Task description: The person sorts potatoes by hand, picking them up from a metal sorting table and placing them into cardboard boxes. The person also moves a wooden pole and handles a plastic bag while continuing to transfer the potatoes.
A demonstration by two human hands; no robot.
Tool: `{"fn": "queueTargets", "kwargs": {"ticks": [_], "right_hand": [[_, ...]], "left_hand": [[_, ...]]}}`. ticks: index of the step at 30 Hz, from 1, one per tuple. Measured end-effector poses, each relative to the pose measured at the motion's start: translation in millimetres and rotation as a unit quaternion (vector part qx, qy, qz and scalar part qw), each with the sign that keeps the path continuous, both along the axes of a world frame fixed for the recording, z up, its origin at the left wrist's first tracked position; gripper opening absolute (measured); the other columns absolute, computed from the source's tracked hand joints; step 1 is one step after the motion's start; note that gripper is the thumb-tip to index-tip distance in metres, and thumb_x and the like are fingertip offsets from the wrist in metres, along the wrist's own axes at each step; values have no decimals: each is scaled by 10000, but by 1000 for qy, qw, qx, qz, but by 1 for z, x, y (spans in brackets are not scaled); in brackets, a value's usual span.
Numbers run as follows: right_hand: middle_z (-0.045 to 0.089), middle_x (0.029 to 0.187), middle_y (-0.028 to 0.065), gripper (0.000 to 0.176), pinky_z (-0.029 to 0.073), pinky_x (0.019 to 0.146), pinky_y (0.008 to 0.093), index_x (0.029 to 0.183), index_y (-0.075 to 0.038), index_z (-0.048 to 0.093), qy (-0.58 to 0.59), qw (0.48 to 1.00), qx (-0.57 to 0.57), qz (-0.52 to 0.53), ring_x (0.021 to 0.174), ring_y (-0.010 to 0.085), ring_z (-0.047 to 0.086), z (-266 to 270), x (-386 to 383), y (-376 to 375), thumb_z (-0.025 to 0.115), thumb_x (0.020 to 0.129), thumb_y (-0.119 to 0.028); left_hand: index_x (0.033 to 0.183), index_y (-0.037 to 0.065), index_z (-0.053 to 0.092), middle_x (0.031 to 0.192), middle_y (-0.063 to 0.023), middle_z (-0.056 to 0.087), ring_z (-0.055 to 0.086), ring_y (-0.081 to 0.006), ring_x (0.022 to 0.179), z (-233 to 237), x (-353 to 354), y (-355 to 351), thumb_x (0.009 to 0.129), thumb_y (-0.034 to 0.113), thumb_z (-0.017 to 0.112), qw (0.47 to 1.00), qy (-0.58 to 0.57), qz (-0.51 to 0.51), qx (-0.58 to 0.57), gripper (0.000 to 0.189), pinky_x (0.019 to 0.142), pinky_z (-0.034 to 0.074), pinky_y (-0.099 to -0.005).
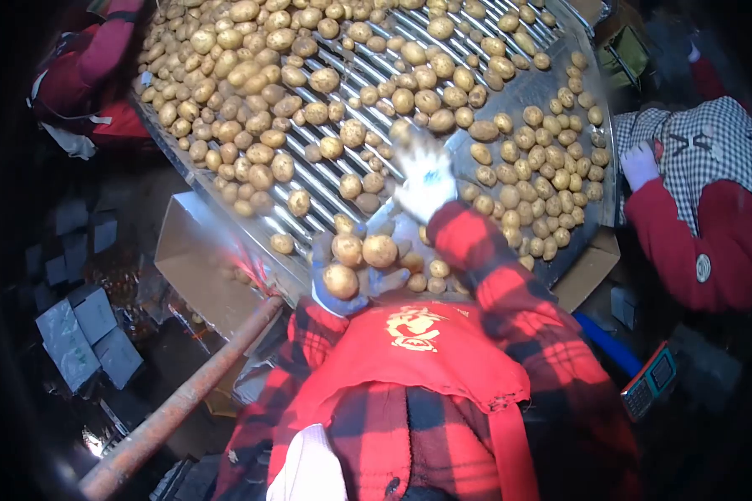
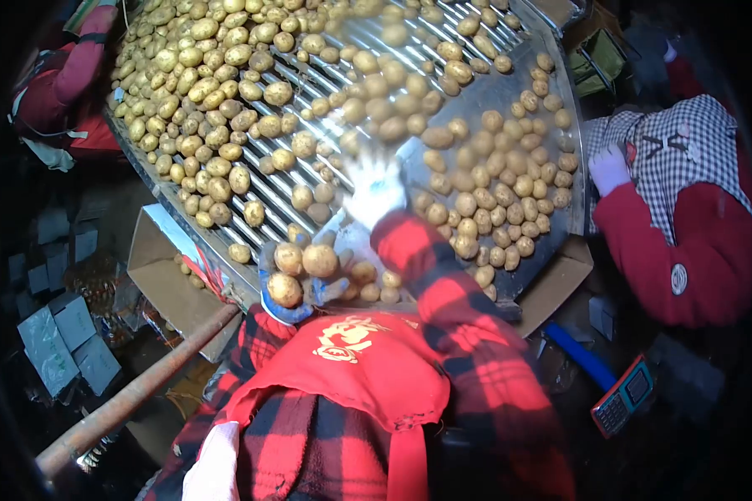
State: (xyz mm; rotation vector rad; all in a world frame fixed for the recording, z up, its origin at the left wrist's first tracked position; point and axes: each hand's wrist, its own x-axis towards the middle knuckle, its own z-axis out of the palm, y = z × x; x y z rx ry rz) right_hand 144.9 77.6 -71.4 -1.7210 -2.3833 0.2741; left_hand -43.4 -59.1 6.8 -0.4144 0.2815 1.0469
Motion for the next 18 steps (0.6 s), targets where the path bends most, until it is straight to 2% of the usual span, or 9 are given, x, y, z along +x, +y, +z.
{"fn": "queueTargets", "kwargs": {"ticks": [2,3,4,6,8,10,13,16,18], "right_hand": [[405,1524,175,689,284,1146,573,1411,-111,513,48,986,-32,157,1417,399,353,27,2,-23,696,798,-367],[477,1468,168,655,344,1111,540,1408,-101,514,116,962,-60,239,1352,374,438,51,13,-17,679,794,-257],[477,1468,168,655,344,1111,540,1408,-101,514,114,961,-60,245,1352,374,438,52,19,1,679,794,-257],[567,1382,140,608,413,1045,485,1388,-96,526,78,976,-13,205,1253,341,534,45,27,58,633,790,-123],[622,1308,124,566,468,961,436,1377,-113,541,44,968,162,188,1144,316,608,51,39,125,583,818,-38],[610,1314,142,508,488,934,440,1367,-133,554,-58,982,-21,180,1139,327,616,57,35,177,551,867,-43],[615,1276,156,481,491,953,459,1398,-149,529,-38,983,-114,141,1139,353,618,53,24,200,524,922,-85],[630,1229,180,497,502,946,463,1394,-143,534,-66,992,-67,84,1129,357,626,55,21,171,565,898,-132],[643,1177,190,509,513,926,469,1344,-128,554,-31,984,-172,37,1119,361,627,49,25,142,612,850,-233]], "left_hand": [[1447,130,446,1538,-162,424,428,-462,1371,3,-3,8,992,564,465,998,-30,10,49,629,1051,370,-737],[1443,135,452,1533,-159,431,433,-459,1368,2,-7,4,993,562,464,999,-4,14,32,621,1048,373,-737],[1439,140,457,1529,-156,437,438,-456,1365,0,-10,1,993,561,463,999,19,18,21,613,1044,377,-737],[1431,150,469,1520,-150,449,447,-450,1358,-3,-14,-3,995,558,460,998,50,23,8,597,1036,385,-738],[1423,160,480,1511,-144,462,457,-444,1352,-4,-13,-2,996,555,458,998,63,20,3,582,1028,392,-738],[1415,170,492,1502,-138,474,467,-437,1345,-4,-11,3,997,552,456,997,74,12,0,568,1020,400,-739],[1404,185,509,1488,-128,493,481,-428,1335,-6,-4,7,999,548,452,996,86,-1,-9,546,1008,411,-739],[1392,201,526,1475,-119,512,496,-418,1325,-10,4,8,1001,544,449,992,122,-19,-16,526,997,422,-740],[1384,211,537,1466,-113,524,505,-412,1319,-21,8,4,1002,541,446,985,168,-34,-32,513,989,430,-740]]}}
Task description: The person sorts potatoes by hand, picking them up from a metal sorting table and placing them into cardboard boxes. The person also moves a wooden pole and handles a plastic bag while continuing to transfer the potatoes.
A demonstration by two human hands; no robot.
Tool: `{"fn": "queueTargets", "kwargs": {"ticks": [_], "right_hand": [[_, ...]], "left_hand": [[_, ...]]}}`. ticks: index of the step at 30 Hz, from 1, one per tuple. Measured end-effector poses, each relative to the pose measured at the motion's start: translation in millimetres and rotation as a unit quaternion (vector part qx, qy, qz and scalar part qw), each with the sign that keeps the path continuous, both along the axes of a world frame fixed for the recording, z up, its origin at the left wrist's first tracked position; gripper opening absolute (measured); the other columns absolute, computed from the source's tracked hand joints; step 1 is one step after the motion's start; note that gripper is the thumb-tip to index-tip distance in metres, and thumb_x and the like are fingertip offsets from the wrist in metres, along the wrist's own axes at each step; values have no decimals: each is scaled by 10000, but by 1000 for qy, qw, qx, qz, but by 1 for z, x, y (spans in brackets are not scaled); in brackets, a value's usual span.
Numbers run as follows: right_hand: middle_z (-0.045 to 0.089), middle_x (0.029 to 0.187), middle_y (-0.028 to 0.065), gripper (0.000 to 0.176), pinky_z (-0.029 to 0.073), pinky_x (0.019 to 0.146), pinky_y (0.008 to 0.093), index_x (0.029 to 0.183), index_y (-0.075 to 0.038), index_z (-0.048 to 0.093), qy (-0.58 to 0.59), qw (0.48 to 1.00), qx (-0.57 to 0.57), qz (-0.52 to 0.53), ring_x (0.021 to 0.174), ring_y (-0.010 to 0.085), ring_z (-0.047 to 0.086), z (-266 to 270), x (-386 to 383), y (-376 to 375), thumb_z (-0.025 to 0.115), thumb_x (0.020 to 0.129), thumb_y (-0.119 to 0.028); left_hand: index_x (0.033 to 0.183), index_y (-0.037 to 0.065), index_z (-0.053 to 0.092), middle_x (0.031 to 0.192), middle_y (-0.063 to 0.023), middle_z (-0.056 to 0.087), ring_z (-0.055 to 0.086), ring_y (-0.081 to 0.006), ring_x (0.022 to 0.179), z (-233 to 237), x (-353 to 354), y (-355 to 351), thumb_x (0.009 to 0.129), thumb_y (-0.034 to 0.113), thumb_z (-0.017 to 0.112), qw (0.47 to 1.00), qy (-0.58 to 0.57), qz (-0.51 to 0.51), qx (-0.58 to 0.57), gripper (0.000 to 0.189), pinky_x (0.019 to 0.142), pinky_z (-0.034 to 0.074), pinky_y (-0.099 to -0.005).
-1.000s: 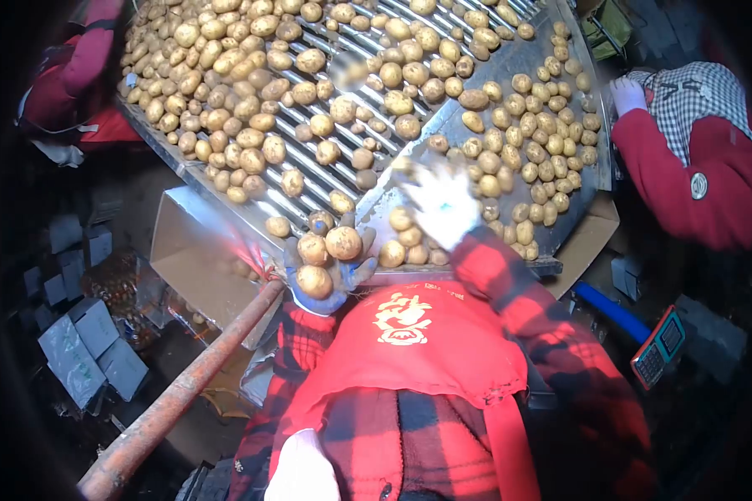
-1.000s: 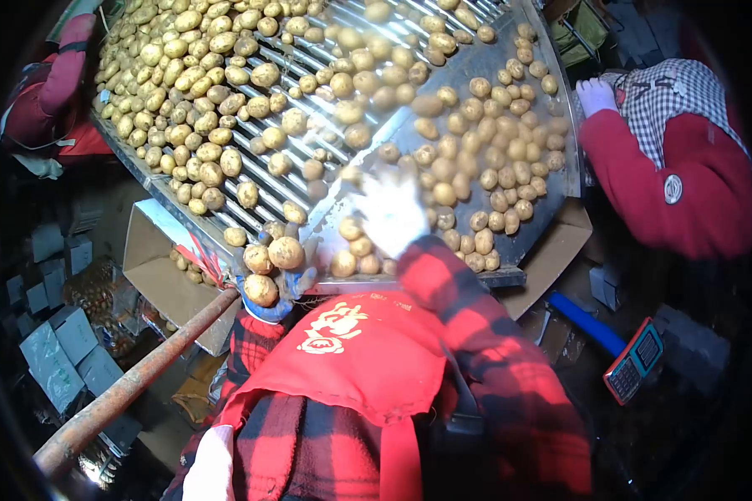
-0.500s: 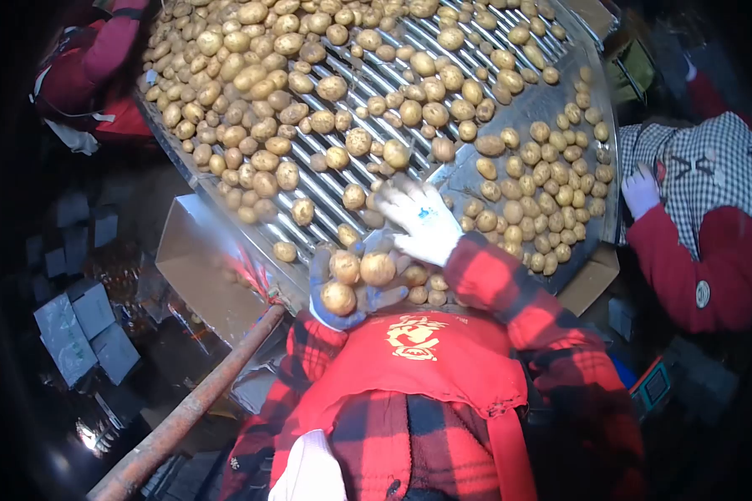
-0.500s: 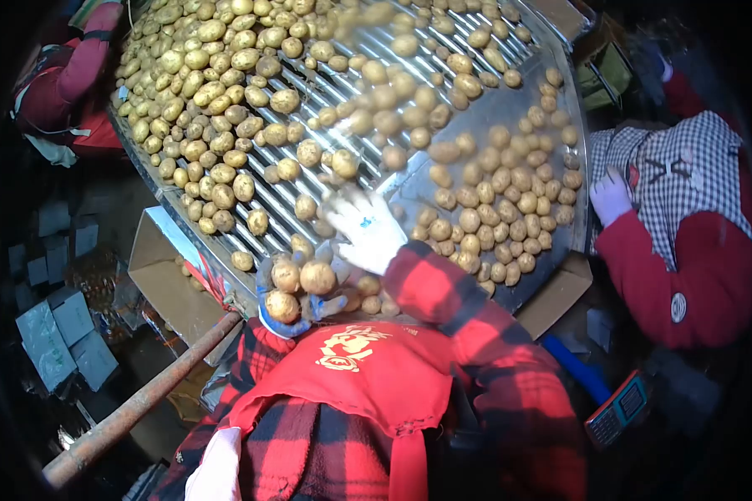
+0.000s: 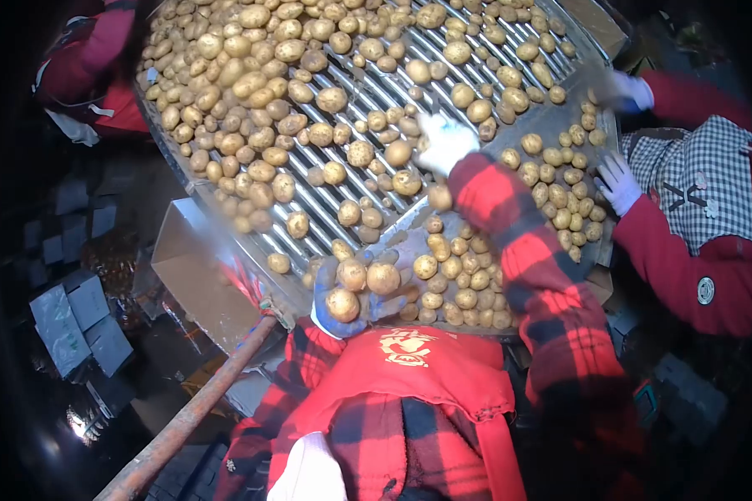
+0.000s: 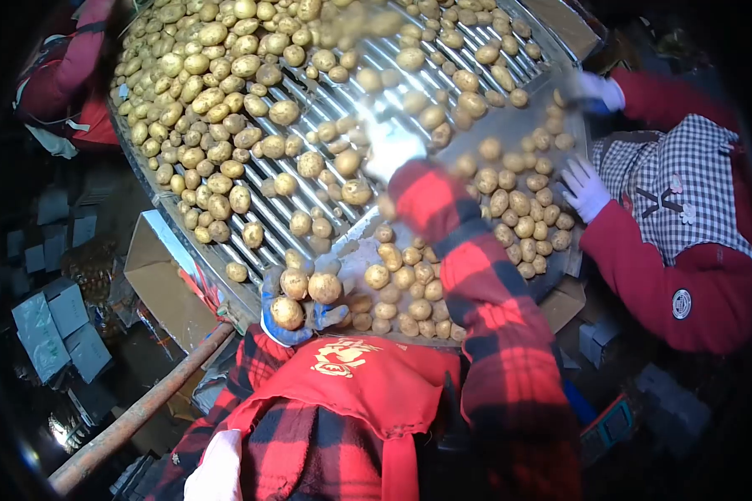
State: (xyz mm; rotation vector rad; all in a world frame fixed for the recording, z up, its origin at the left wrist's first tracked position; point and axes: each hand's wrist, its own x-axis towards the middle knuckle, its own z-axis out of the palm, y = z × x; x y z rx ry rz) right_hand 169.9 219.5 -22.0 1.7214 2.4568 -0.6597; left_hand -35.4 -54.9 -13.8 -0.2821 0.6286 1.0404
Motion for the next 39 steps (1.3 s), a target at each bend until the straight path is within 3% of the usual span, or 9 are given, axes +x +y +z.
{"fn": "queueTargets", "kwargs": {"ticks": [3,6,10,12,15,17,27,33,39], "right_hand": [[639,1071,130,487,523,935,405,1348,-64,554,252,966,-54,-8,1005,279,644,-17,17,-40,586,895,-241],[617,1051,83,449,535,893,340,1338,-23,570,593,695,-307,-268,973,188,609,-21,53,-16,580,935,-222],[627,1143,125,422,540,903,377,1331,-70,599,433,855,-68,-279,1006,241,639,29,68,88,522,960,-257],[620,1225,162,395,526,945,454,1348,-189,601,11,980,179,-89,1091,320,645,32,53,142,464,983,-252],[590,1307,200,401,500,990,499,1365,-285,578,-232,963,136,34,1188,384,608,-19,25,174,443,989,-257],[587,1348,216,445,494,1009,497,1393,-242,554,-199,975,100,-27,1236,368,596,-33,14,183,532,953,-302],[661,1158,142,675,496,981,364,1382,16,549,325,928,-178,-45,1138,229,619,39,24,52,792,829,-285],[398,1549,236,748,382,1148,444,1410,-138,563,111,972,-48,203,1417,406,405,85,-81,32,781,779,-476],[695,1200,207,676,511,958,419,1336,-107,626,59,963,-90,247,1125,364,652,28,-166,74,783,761,-426]], "left_hand": [[1403,218,525,1493,-87,502,480,-417,1350,24,5,21,1026,505,424,994,-100,11,-33,485,994,413,-762],[1408,239,523,1508,-57,494,456,-411,1378,19,-4,12,1033,524,396,992,85,-42,80,487,1016,409,-745],[1390,262,539,1556,-72,440,404,-441,1414,13,-10,4,1024,563,397,992,-103,58,53,495,1039,387,-740],[1394,258,540,1566,-94,427,406,-453,1410,10,-10,3,1018,570,414,991,-98,84,31,504,1048,374,-742],[1423,216,519,1559,-126,429,424,-454,1396,4,-9,5,1008,587,429,958,255,-91,93,564,1058,371,-728],[1433,201,512,1557,-136,430,430,-454,1391,8,-13,7,1005,592,434,911,376,-138,99,585,1061,370,-724],[1510,45,381,1463,-170,487,497,-408,1309,25,-8,5,1030,594,322,985,-157,63,25,732,1076,413,-621],[1472,31,423,1389,-222,537,565,-406,1233,50,-10,-11,1003,465,510,995,-90,22,46,645,1045,456,-597],[1400,39,487,1372,-241,556,567,-393,1256,35,-6,-56,997,330,574,989,-103,103,17,505,1053,452,-618]]}}
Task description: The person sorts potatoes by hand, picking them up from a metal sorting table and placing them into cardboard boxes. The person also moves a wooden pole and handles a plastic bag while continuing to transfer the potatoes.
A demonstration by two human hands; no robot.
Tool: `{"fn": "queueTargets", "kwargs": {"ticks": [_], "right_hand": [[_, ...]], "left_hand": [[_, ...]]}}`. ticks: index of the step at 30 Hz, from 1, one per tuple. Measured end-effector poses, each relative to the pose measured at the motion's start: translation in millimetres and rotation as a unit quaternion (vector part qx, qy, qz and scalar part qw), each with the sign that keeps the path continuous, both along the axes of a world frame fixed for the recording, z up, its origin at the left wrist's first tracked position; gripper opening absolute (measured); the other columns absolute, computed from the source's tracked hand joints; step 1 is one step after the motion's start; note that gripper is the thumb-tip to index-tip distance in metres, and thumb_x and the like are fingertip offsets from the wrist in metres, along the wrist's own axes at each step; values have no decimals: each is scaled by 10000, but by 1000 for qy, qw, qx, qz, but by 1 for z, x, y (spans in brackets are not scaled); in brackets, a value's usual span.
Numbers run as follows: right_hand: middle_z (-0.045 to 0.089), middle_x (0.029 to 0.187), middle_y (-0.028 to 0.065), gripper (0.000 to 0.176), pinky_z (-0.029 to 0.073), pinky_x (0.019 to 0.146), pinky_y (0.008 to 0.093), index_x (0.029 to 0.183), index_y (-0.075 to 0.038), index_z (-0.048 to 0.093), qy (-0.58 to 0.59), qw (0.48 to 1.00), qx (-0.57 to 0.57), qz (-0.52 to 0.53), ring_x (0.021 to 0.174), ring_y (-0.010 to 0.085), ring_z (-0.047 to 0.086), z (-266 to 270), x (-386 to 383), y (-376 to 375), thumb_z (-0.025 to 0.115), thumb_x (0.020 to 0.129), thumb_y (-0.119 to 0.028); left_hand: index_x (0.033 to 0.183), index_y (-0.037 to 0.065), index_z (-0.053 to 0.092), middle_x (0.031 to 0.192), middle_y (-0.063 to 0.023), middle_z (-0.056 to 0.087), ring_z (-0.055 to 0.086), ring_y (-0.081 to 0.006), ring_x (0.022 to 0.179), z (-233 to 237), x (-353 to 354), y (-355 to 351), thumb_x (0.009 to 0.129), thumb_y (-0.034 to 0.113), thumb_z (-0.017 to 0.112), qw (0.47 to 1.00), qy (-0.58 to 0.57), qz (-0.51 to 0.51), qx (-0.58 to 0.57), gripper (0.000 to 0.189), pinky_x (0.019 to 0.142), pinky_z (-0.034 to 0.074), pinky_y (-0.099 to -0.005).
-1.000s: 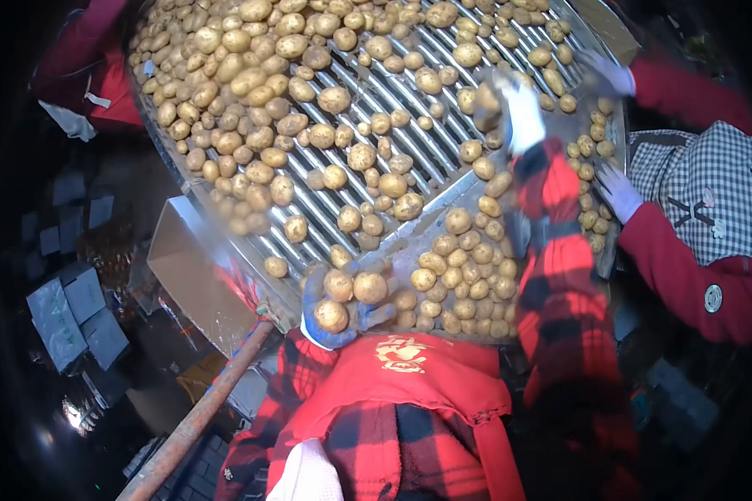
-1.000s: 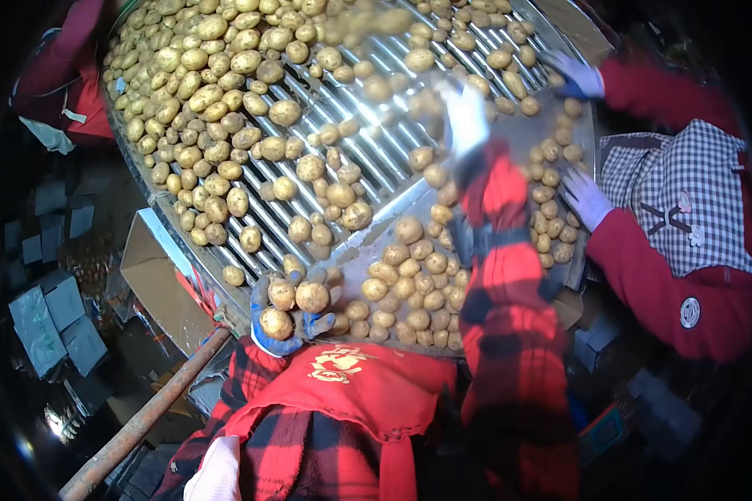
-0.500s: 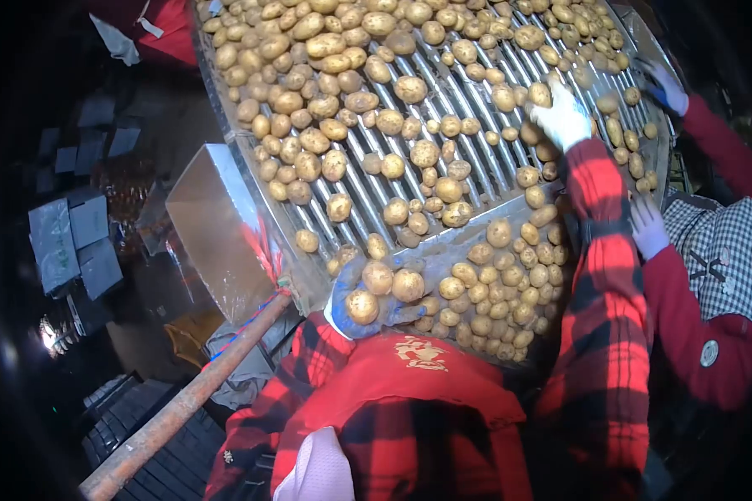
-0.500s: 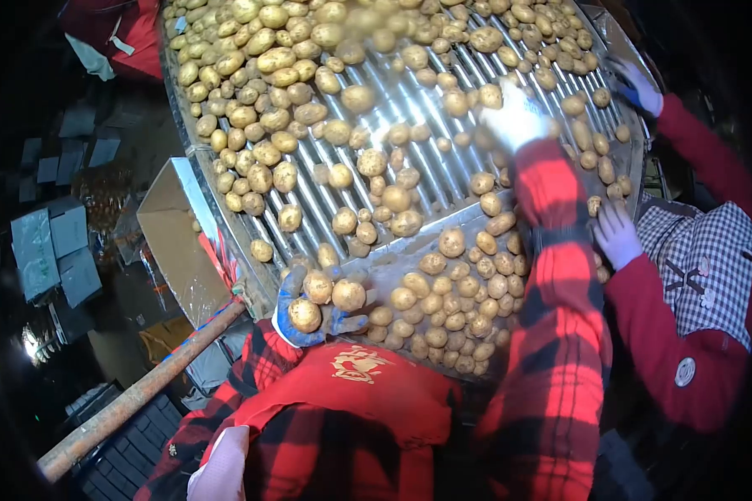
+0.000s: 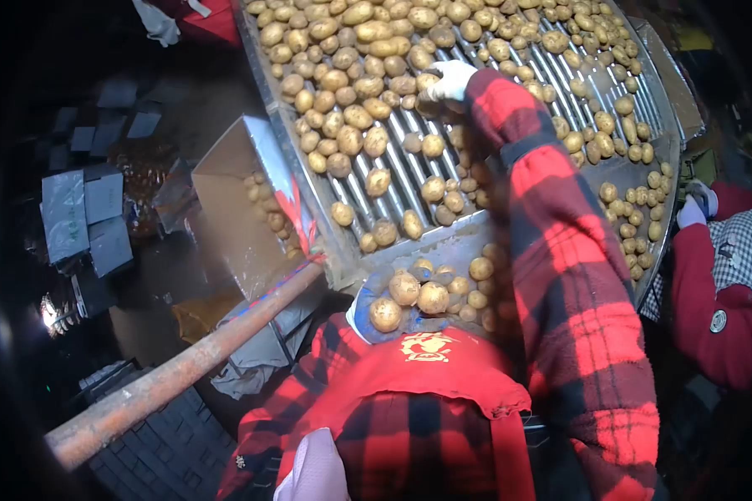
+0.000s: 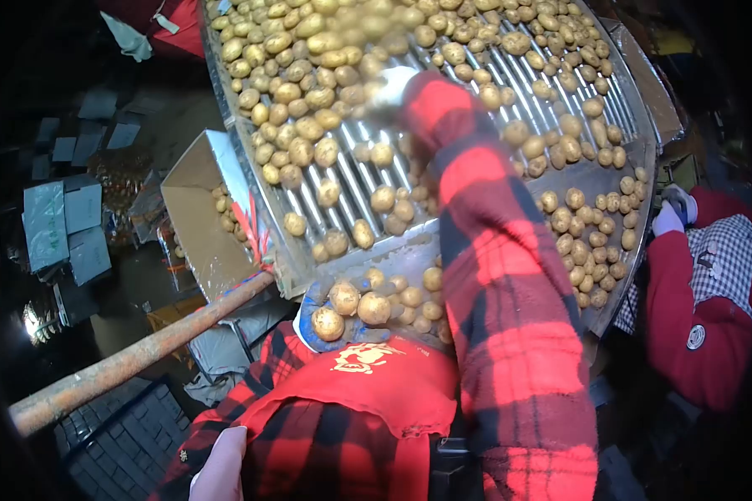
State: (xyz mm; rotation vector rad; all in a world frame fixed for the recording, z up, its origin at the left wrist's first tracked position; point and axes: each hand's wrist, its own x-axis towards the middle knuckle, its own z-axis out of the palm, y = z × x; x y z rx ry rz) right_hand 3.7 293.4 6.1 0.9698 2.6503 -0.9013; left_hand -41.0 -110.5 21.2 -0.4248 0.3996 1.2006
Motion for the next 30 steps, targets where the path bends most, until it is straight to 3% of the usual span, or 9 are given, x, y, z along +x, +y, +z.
{"fn": "queueTargets", "kwargs": {"ticks": [3,5,11,13,18,25,26,27,30], "right_hand": [[707,1156,163,549,521,900,401,1217,-64,660,4,995,-78,-68,1021,314,666,15,22,-28,770,788,-389],[709,1069,128,481,531,821,380,1179,-69,665,151,961,-158,-169,933,260,667,11,67,-61,751,819,-375],[691,1035,110,485,529,690,275,1202,-50,634,170,625,-710,-274,835,175,663,75,177,-239,733,870,-389],[667,1113,98,437,534,685,282,1170,-56,639,68,698,-687,-192,889,160,661,101,138,-286,688,918,-410],[608,1094,67,329,517,739,320,1031,-67,605,228,497,-837,-22,969,184,645,13,11,-377,584,998,-393],[687,1003,138,218,539,727,488,1010,-68,626,438,164,-801,-373,873,307,646,-14,-125,-457,506,971,-246],[684,1010,145,321,534,798,441,1069,-45,641,469,538,-673,-192,941,302,650,-22,-108,-443,574,942,-333],[682,1014,155,376,532,832,420,1097,-31,652,414,714,-555,-102,979,308,651,-6,-78,-423,609,922,-361],[686,1046,206,398,515,877,424,1139,-8,671,298,914,-272,-46,1009,352,646,49,7,-359,612,905,-325]], "left_hand": [[1391,69,497,1383,-245,547,559,-399,1269,7,-8,-17,1009,279,576,995,-102,8,-18,443,1045,454,-649],[1393,74,506,1433,-161,529,513,-413,1324,20,-15,-33,1019,402,496,976,208,-21,53,497,996,476,-688],[1305,141,624,1594,-156,368,317,-495,1449,-22,-67,-120,1010,422,504,994,-74,48,64,425,1116,352,-671],[1319,165,612,1609,-139,352,281,-474,1476,-25,-83,-148,1014,451,475,991,-96,87,24,439,1116,349,-670],[1316,52,541,1270,-145,603,616,-273,1120,-65,-162,-184,980,245,612,838,540,37,68,394,965,505,-444],[1404,93,494,1406,-112,529,503,-287,1330,-75,-302,-153,981,470,544,932,322,91,138,569,1078,450,-481],[1414,101,497,1442,-106,517,479,-285,1361,-79,-298,-156,993,448,530,867,488,57,79,547,1102,426,-498],[1418,102,503,1468,-103,509,468,-282,1379,-72,-285,-158,999,430,527,871,485,75,21,533,1122,406,-502],[1391,80,549,1496,-103,521,483,-277,1386,-20,-214,-159,1015,359,523,944,274,153,-104,469,1168,369,-482]]}}
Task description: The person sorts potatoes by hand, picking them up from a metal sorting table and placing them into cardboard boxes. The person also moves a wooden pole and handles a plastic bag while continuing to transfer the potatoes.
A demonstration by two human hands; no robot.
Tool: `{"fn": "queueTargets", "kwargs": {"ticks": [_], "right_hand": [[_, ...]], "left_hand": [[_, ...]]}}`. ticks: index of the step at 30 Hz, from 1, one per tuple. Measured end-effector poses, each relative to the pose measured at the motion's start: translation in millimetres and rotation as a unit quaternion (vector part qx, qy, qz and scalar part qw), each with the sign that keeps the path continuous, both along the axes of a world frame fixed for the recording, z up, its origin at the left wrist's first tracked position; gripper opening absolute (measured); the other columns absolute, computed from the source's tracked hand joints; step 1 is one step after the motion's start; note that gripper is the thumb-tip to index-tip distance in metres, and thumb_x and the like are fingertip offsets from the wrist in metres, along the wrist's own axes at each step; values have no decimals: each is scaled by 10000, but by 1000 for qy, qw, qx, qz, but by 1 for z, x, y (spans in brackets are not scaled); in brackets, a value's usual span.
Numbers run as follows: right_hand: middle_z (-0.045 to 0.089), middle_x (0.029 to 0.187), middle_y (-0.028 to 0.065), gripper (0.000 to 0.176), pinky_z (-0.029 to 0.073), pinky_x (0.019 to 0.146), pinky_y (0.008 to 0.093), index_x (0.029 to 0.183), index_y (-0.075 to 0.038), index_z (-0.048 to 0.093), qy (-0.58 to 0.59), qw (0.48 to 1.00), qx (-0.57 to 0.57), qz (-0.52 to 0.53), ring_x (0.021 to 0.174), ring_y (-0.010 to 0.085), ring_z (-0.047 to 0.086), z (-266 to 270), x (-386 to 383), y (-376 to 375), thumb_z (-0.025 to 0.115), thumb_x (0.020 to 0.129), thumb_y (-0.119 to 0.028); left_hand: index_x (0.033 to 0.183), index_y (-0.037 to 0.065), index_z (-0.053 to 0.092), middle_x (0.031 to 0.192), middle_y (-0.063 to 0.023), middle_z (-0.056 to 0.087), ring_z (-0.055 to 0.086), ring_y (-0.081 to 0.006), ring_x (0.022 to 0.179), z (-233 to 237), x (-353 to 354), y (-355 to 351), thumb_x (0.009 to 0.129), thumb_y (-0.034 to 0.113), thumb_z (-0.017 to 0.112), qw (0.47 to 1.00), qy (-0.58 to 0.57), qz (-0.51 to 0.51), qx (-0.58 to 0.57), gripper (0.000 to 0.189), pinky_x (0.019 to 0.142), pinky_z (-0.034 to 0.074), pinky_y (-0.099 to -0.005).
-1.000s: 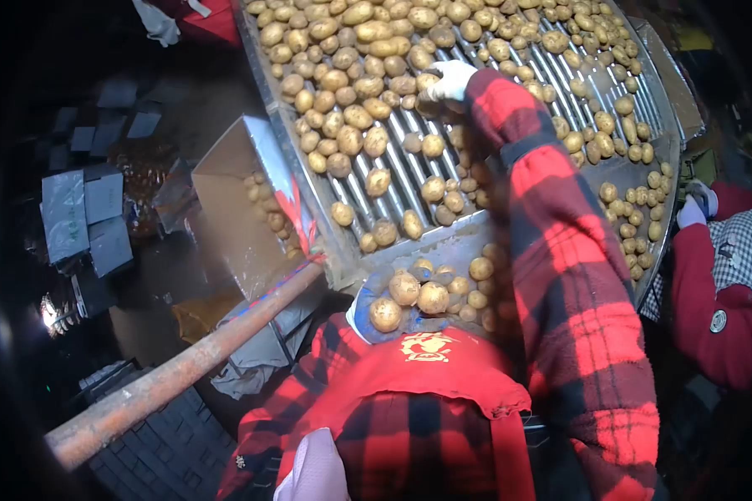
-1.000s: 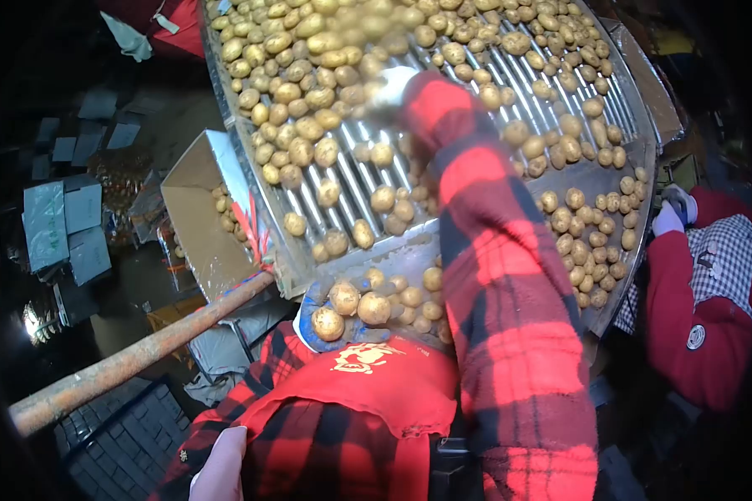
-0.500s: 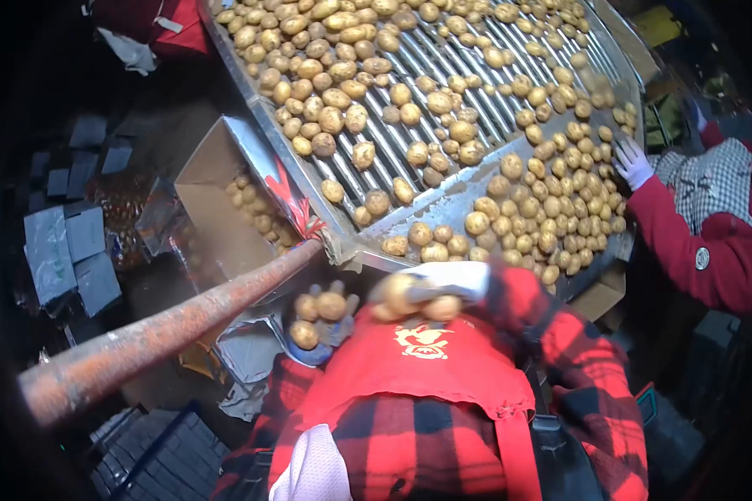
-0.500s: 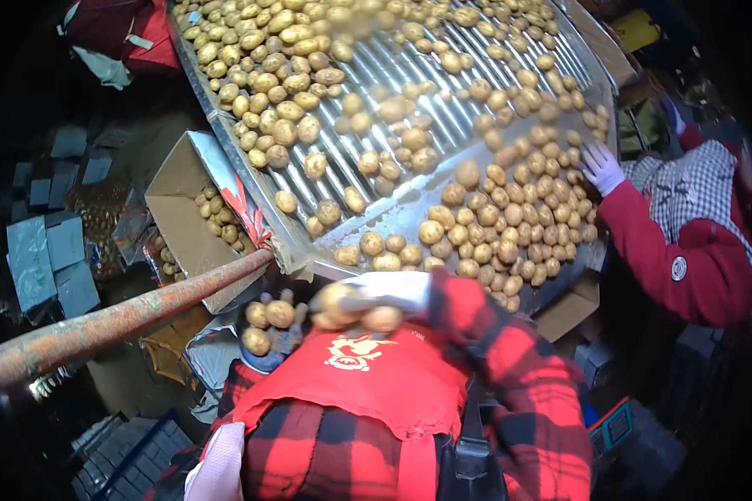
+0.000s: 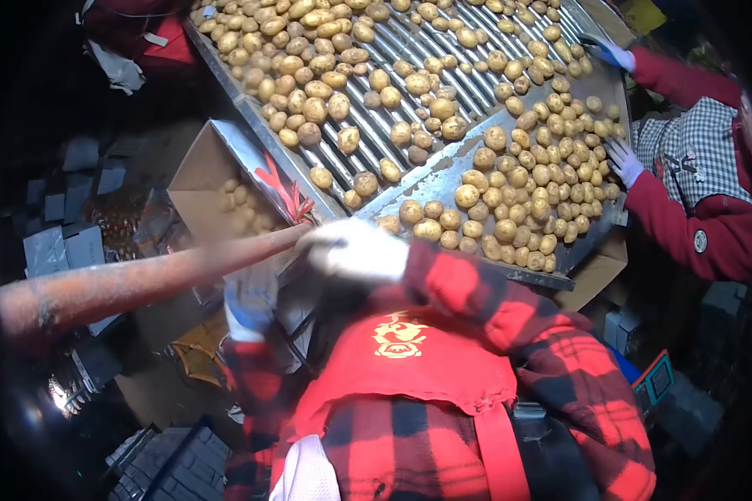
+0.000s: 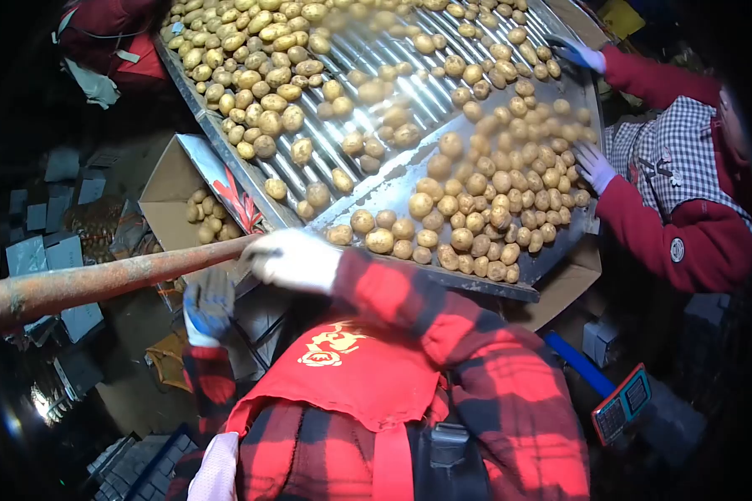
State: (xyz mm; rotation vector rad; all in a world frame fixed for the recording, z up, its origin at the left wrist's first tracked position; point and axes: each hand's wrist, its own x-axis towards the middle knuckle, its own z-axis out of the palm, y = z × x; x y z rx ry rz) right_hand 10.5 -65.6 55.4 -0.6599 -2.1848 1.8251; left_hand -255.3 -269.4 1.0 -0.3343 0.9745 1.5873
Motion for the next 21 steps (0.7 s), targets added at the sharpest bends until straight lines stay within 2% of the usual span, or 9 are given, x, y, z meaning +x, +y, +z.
{"fn": "queueTargets", "kwargs": {"ticks": [1,3,6,8,9,10,13,17,21], "right_hand": [[692,1071,233,380,499,891,445,1154,-6,673,-19,994,100,-44,992,375,645,-11,13,21,576,920,-289],[634,1217,237,430,433,988,522,1248,-39,629,-56,913,229,-332,1142,412,575,-58,30,46,586,902,-290],[469,1430,179,647,317,1127,591,1402,-84,488,-217,830,454,-239,1349,400,416,-104,56,44,666,819,-301],[488,1422,153,607,301,1148,584,1366,-116,541,-166,876,429,-147,1357,377,438,-107,98,4,696,793,-238],[523,1401,154,589,288,1162,576,1364,-131,561,-249,887,371,-120,1340,358,470,-94,119,2,694,803,-249],[577,1332,152,528,271,1173,571,1320,-135,584,-233,885,334,-225,1322,341,493,-123,142,-9,684,813,-242],[627,1262,105,428,267,1146,595,1256,-97,621,-305,847,385,-205,1247,304,546,-76,182,13,649,848,-223],[640,1222,100,427,301,1102,581,1302,-100,605,-244,760,485,-356,1114,282,585,-53,147,91,606,900,-244],[658,1124,58,502,281,1108,575,1325,-176,595,-488,741,400,-230,1113,249,606,-81,83,184,639,902,-442]], "left_hand": [[1370,66,559,1465,-118,540,509,-279,1357,-8,8,-6,1029,332,507,995,-90,-21,20,436,1143,395,-477],[1328,41,566,1396,-148,574,563,-281,1295,4,58,1,1059,282,464,978,-181,-107,15,375,1092,445,-470],[1364,-22,506,1420,-214,534,542,-342,1313,22,130,58,1048,324,489,930,39,-367,5,469,1116,438,-456],[1367,-52,496,1411,-217,540,556,-336,1291,38,159,87,1043,337,528,908,34,-417,18,507,1101,454,-433],[1363,-66,495,1406,-220,544,565,-332,1280,41,167,94,1040,340,544,907,6,-420,19,522,1094,460,-432],[1366,-83,493,1395,-231,549,578,-330,1261,44,170,99,1034,345,565,906,2,-423,9,547,1089,464,-440],[1361,-74,503,1379,-233,560,586,-325,1248,22,171,103,1033,344,566,916,-13,-399,-23,535,1084,470,-437],[1347,-54,517,1342,-201,580,583,-293,1248,11,194,135,1058,311,508,911,0,-409,48,465,1097,456,-417],[1400,-18,489,1376,-151,561,560,-286,1272,2,219,173,1072,330,470,880,25,-468,78,478,1107,429,-382]]}}
